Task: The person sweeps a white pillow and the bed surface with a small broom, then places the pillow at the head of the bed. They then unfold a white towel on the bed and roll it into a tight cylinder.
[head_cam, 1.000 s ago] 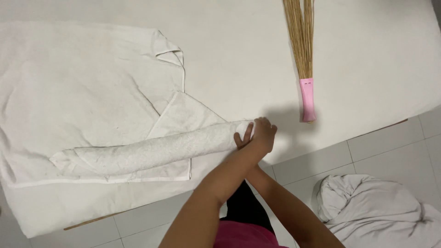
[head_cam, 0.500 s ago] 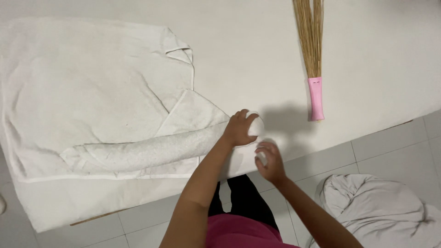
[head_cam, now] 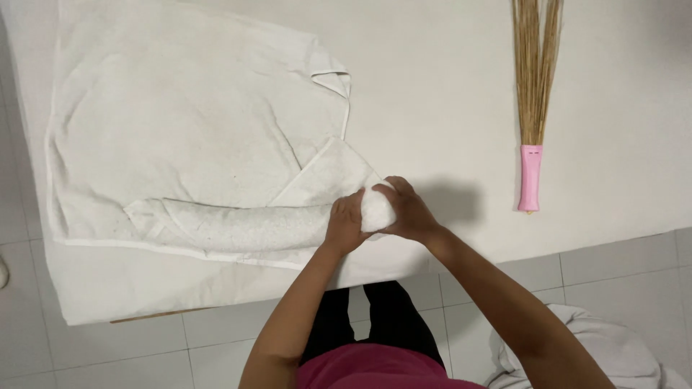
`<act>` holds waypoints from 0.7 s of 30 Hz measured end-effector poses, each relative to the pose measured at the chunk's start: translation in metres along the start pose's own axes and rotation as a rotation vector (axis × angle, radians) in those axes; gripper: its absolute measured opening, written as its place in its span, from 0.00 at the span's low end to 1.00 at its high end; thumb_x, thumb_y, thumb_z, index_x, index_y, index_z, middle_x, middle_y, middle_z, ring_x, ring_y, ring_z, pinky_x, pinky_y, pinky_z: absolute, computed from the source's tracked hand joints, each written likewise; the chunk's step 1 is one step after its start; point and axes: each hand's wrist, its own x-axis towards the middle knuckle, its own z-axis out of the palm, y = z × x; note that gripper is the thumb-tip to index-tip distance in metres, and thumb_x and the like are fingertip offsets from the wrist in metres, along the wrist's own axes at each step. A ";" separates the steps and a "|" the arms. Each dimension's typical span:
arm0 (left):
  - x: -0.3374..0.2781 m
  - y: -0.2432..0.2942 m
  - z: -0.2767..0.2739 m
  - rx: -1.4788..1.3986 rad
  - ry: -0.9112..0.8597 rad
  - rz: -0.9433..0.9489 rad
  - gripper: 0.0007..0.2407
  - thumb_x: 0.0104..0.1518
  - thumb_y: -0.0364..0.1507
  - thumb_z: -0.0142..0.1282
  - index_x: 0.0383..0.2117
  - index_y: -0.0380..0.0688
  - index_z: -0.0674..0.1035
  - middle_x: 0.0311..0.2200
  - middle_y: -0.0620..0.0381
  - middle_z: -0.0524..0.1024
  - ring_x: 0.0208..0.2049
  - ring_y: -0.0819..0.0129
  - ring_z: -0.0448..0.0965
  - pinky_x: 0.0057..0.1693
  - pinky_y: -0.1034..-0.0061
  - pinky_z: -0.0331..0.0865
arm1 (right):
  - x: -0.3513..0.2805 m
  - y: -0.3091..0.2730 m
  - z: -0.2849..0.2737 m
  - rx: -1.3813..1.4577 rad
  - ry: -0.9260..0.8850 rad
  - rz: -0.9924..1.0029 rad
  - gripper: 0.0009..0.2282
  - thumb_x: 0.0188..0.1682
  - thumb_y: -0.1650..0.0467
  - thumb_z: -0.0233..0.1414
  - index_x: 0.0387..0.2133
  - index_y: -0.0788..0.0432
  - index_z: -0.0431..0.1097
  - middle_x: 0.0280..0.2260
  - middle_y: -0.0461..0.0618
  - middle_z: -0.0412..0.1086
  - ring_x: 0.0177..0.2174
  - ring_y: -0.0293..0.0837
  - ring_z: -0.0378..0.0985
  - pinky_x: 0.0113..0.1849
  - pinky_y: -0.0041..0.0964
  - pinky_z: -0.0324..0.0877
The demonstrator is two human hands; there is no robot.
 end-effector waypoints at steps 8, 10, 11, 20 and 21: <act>-0.009 0.012 -0.118 -0.071 -0.269 -0.293 0.41 0.44 0.36 0.68 0.67 0.45 0.57 0.63 0.47 0.61 0.67 0.51 0.55 0.69 0.44 0.36 | 0.015 -0.070 0.044 -0.353 -0.071 0.028 0.39 0.28 0.63 0.72 0.58 0.43 0.65 0.61 0.57 0.56 0.62 0.63 0.52 0.58 0.64 0.53; 0.004 0.013 -0.127 -0.129 -0.201 -0.290 0.36 0.47 0.34 0.64 0.66 0.47 0.60 0.64 0.47 0.62 0.67 0.50 0.56 0.69 0.45 0.38 | 0.020 -0.077 0.068 -0.420 -0.102 0.050 0.38 0.30 0.64 0.71 0.59 0.42 0.64 0.61 0.58 0.55 0.62 0.64 0.49 0.58 0.70 0.49; 0.016 0.017 -0.130 -0.161 -0.128 -0.215 0.35 0.46 0.35 0.63 0.65 0.46 0.64 0.63 0.47 0.65 0.66 0.49 0.59 0.69 0.49 0.45 | 0.023 -0.071 0.087 -0.538 -0.146 0.070 0.37 0.35 0.64 0.68 0.62 0.43 0.60 0.61 0.58 0.55 0.62 0.64 0.49 0.58 0.74 0.47; 0.088 0.102 -0.068 0.538 -0.746 -0.052 0.38 0.41 0.44 0.72 0.62 0.46 0.70 0.53 0.42 0.73 0.58 0.50 0.70 0.63 0.56 0.64 | 0.033 -0.101 0.098 -0.720 -0.293 0.144 0.29 0.49 0.62 0.50 0.65 0.52 0.51 0.64 0.65 0.50 0.62 0.64 0.49 0.59 0.62 0.46; 0.086 0.098 -0.044 0.622 -0.700 -0.076 0.40 0.40 0.41 0.74 0.63 0.49 0.67 0.56 0.37 0.67 0.59 0.46 0.65 0.62 0.51 0.62 | 0.029 -0.097 0.104 -0.734 -0.204 0.135 0.27 0.47 0.63 0.48 0.62 0.51 0.54 0.62 0.65 0.52 0.61 0.63 0.50 0.60 0.59 0.45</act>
